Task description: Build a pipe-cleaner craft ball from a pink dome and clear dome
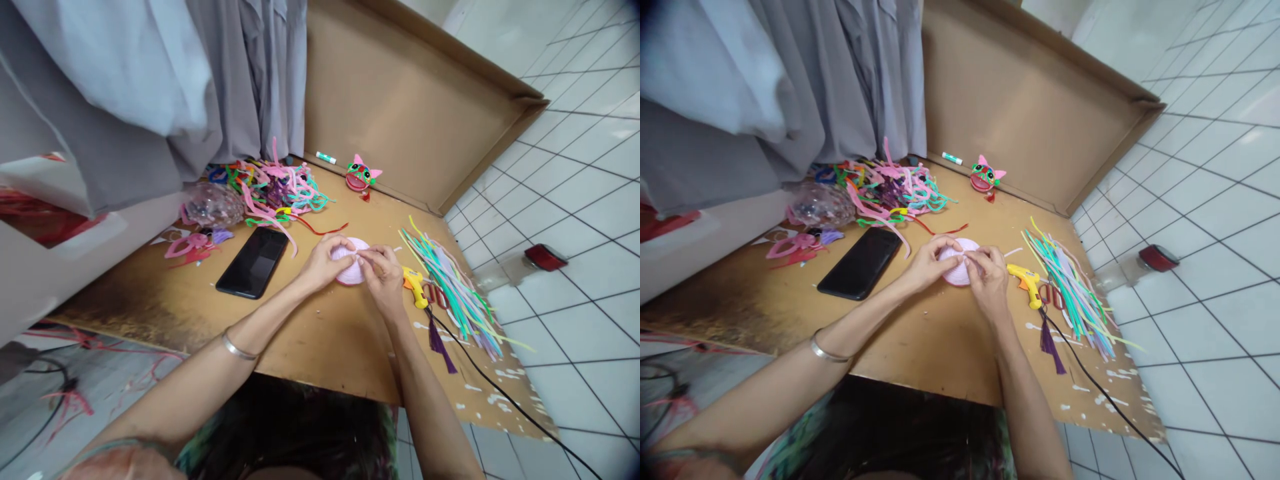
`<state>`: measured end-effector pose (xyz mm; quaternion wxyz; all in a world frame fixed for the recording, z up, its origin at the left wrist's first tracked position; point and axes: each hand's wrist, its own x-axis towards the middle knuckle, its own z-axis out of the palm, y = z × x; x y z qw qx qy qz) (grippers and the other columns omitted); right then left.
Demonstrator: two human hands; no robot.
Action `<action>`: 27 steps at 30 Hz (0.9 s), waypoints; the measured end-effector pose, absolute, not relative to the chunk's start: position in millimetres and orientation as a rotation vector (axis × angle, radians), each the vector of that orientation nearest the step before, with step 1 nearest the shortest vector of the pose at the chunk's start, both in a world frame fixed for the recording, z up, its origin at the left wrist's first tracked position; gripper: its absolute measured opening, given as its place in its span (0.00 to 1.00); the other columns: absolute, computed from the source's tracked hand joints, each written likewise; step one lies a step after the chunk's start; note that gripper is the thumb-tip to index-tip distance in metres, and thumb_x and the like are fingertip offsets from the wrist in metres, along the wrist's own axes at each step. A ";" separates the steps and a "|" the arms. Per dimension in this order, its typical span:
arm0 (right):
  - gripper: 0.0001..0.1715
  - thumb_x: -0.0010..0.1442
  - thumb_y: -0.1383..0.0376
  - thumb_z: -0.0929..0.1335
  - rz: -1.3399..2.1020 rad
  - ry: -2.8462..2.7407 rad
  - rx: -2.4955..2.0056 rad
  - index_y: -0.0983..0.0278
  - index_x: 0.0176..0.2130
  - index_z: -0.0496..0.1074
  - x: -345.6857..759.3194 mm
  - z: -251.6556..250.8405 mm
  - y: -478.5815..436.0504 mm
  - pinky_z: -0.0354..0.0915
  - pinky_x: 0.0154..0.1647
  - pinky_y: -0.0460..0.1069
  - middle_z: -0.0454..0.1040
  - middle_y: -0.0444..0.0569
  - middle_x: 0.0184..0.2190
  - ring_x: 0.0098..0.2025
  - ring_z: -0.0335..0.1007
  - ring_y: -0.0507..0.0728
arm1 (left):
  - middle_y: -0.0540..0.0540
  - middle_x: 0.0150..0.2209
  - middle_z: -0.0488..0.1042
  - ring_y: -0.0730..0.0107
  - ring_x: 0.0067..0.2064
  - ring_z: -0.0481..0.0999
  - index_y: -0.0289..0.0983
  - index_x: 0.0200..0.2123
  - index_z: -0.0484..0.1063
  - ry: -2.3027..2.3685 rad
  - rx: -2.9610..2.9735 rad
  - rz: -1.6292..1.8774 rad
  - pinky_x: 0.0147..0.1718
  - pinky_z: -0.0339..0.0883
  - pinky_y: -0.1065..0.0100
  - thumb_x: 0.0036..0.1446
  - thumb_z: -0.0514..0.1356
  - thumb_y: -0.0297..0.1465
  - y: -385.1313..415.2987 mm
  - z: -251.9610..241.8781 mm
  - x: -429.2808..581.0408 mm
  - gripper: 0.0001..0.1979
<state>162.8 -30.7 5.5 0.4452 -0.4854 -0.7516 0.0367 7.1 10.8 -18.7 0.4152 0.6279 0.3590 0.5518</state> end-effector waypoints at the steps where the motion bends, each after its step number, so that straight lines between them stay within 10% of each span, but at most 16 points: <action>1: 0.12 0.61 0.62 0.65 0.106 -1.858 -1.207 0.59 0.40 0.78 162.8 6.1 -30.1 0.66 0.45 0.54 0.71 0.50 0.37 0.43 0.69 0.58 | 0.44 0.43 0.73 0.60 0.52 0.70 0.38 0.33 0.74 0.902 1.577 1.386 0.56 0.59 0.59 0.47 0.64 0.30 11.1 -19.5 7.4 0.07; 27: 0.08 0.44 0.60 0.70 0.583 -1.419 -1.252 0.60 0.27 0.77 153.7 -0.3 0.6 0.64 0.49 0.55 0.73 0.48 0.35 0.43 0.69 0.59 | 0.47 0.36 0.74 0.63 0.43 0.72 0.37 0.31 0.73 0.972 1.362 1.416 0.47 0.65 0.61 0.45 0.63 0.31 11.6 -19.6 12.4 0.08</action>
